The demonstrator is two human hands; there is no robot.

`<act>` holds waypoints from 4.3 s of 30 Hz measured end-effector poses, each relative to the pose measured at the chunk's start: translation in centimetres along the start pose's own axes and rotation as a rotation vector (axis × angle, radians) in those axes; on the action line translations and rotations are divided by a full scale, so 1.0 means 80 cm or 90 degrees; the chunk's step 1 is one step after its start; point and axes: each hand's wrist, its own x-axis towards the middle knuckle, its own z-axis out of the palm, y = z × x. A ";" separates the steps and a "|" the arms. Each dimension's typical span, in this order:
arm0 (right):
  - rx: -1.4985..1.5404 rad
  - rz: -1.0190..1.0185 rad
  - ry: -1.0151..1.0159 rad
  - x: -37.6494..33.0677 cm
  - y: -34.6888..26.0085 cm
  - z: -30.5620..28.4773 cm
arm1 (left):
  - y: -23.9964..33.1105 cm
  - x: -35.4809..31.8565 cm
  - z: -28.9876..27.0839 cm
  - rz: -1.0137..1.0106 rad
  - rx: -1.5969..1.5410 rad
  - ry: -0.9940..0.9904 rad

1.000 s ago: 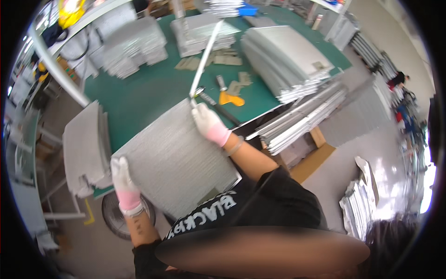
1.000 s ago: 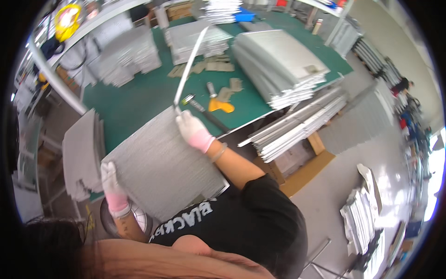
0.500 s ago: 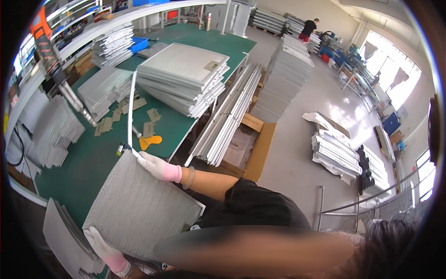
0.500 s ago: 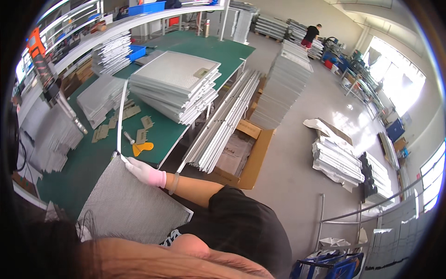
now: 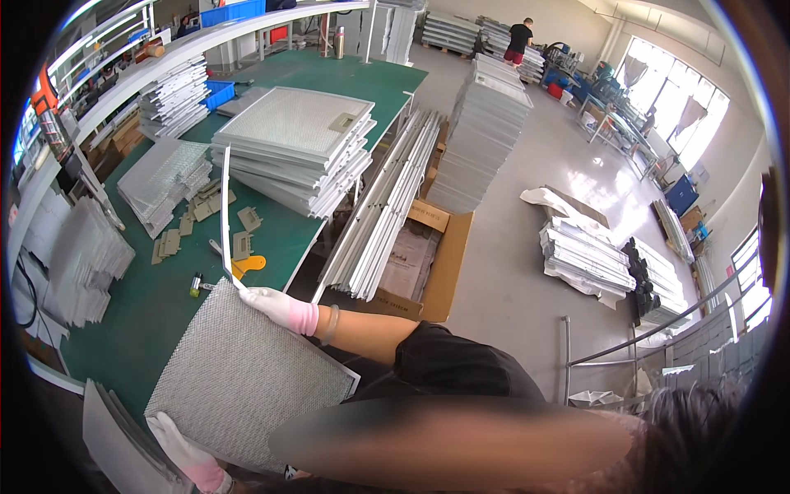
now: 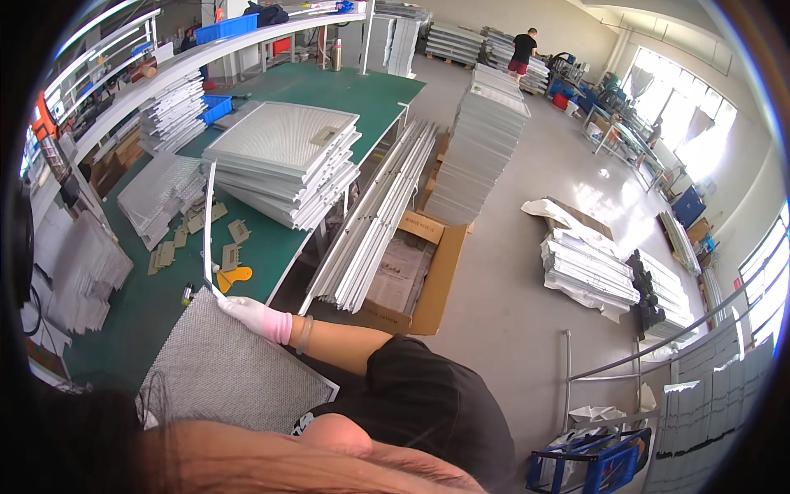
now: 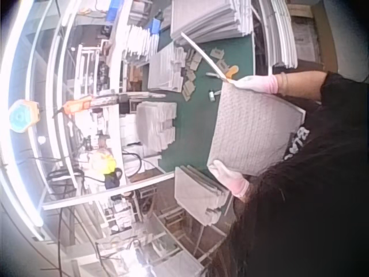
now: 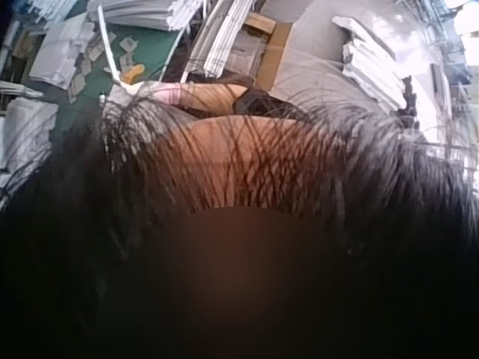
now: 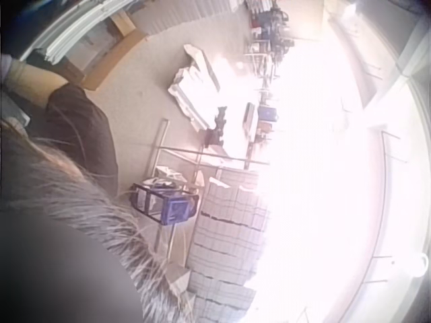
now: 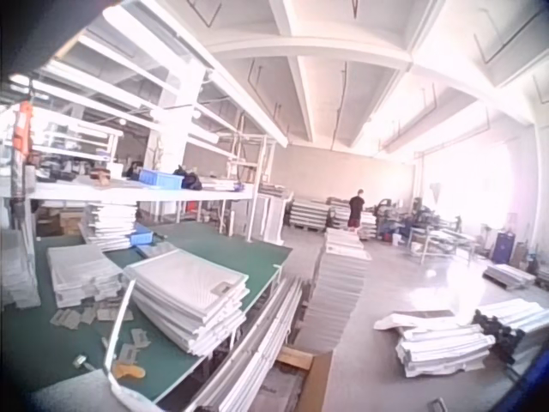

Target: Assembling a metal mesh filter by attaching a frame and a bracket using a mallet and an electric screwdriver.

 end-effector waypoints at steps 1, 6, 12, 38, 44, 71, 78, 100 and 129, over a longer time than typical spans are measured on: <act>0.001 -0.001 0.000 -0.001 0.000 0.000 | 0.000 0.000 0.000 -0.002 0.002 -0.003; 0.002 -0.002 0.054 -0.012 -0.012 0.007 | -0.009 0.000 -0.006 -0.010 0.009 -0.014; -0.181 -0.088 0.094 -0.024 0.002 0.009 | -0.031 -0.009 -0.014 -0.015 0.150 -0.020; -0.430 -0.225 0.122 -0.026 -0.078 0.007 | -0.034 -0.051 -0.008 0.001 0.092 -0.095; -0.457 -0.257 0.247 -0.021 -0.075 0.027 | -0.006 -0.051 0.015 0.069 0.117 -0.055; -0.616 -0.084 0.047 -0.074 -0.034 -0.027 | -0.031 -0.058 0.013 -0.069 -0.012 -0.062; -0.773 -0.117 0.150 -0.075 -0.043 -0.011 | -0.012 -0.058 0.022 -0.119 -0.049 -0.036; -0.295 -0.215 0.070 -0.023 -0.066 0.002 | -0.031 -0.073 0.002 -0.100 -0.075 -0.014; -0.080 -0.121 0.021 -0.047 -0.092 0.002 | 0.021 -0.028 0.022 -0.055 -0.010 0.135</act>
